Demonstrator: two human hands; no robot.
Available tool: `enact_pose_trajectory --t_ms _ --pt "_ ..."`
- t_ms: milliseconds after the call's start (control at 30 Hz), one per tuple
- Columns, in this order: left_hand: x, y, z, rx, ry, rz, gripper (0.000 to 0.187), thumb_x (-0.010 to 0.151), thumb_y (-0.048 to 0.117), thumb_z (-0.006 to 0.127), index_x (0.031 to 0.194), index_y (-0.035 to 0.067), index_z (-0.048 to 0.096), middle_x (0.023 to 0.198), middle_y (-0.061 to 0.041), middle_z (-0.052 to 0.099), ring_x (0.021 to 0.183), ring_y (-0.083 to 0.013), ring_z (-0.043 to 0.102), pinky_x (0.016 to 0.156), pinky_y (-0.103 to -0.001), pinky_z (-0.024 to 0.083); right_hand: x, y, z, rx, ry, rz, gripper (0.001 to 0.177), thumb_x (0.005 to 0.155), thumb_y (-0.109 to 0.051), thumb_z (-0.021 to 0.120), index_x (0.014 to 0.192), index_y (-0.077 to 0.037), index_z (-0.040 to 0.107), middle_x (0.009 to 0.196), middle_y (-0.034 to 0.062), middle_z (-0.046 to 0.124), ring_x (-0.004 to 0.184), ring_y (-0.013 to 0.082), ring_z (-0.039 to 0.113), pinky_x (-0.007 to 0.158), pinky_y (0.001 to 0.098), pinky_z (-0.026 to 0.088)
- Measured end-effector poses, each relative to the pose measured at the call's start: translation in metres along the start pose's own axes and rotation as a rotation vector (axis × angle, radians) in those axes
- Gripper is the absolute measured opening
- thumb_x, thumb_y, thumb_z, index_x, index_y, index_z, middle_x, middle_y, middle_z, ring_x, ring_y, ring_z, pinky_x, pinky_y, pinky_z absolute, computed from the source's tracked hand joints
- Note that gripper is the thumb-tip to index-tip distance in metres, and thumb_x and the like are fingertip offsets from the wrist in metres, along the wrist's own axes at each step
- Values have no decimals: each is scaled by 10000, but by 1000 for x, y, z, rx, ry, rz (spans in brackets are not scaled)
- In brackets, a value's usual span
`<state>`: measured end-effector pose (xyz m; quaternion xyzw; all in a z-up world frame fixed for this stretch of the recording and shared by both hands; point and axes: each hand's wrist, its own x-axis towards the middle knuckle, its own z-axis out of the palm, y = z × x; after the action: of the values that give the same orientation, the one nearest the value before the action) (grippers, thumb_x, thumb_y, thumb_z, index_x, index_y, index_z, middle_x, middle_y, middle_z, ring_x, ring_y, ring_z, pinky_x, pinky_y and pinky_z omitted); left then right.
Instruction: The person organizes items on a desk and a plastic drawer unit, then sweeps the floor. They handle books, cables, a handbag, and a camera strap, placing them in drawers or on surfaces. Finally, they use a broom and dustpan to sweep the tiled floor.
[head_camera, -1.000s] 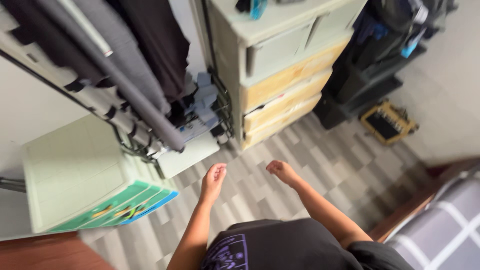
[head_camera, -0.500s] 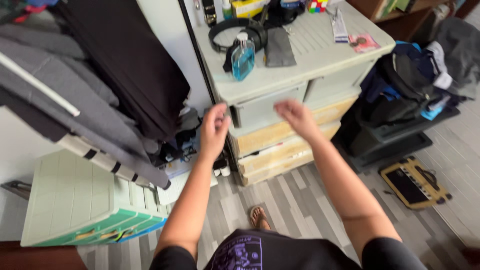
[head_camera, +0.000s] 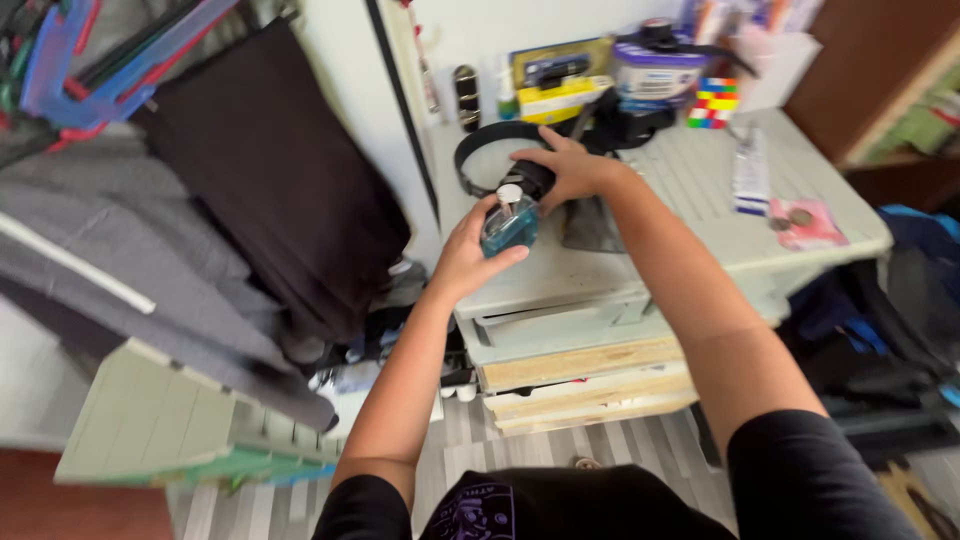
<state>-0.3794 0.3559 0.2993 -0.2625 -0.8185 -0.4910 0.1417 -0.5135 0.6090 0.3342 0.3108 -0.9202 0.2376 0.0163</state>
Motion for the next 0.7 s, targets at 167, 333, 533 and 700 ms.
enact_pose_trajectory --t_ms 167,333,533,700 --pt "-6 25 11 28 86 -131 713 792 290 831 1391 100 493 1298 -164 646 1218 -308 641 1030 -388 494 6 13 -7 -34 -12 -148 823 592 -453 909 1308 -175 613 1330 161 630 1283 371 551 1121 518 418" --pt "-6 32 23 86 184 -156 725 794 272 841 1397 97 478 1297 -173 642 1229 -315 632 1029 -378 477 -12 31 -51 891 -14 37 758 767 -296 816 1434 -69 537 1291 110 629 1216 261 592 1019 402 474" --pt "-1 34 36 3 213 -221 774 772 234 845 1429 101 458 1260 -136 655 1198 -254 642 1021 -342 476 -15 6 -89 1587 127 -255 829 755 -168 741 1494 -140 368 1367 65 566 1232 211 594 1037 395 504" --pt "-1 43 38 -164 210 -315 783 757 186 837 1442 113 466 1205 -88 676 1132 -188 651 970 -309 505 53 -59 -118 1092 478 -636 735 856 -163 806 1487 -69 441 1395 93 549 1343 221 541 1187 353 431"
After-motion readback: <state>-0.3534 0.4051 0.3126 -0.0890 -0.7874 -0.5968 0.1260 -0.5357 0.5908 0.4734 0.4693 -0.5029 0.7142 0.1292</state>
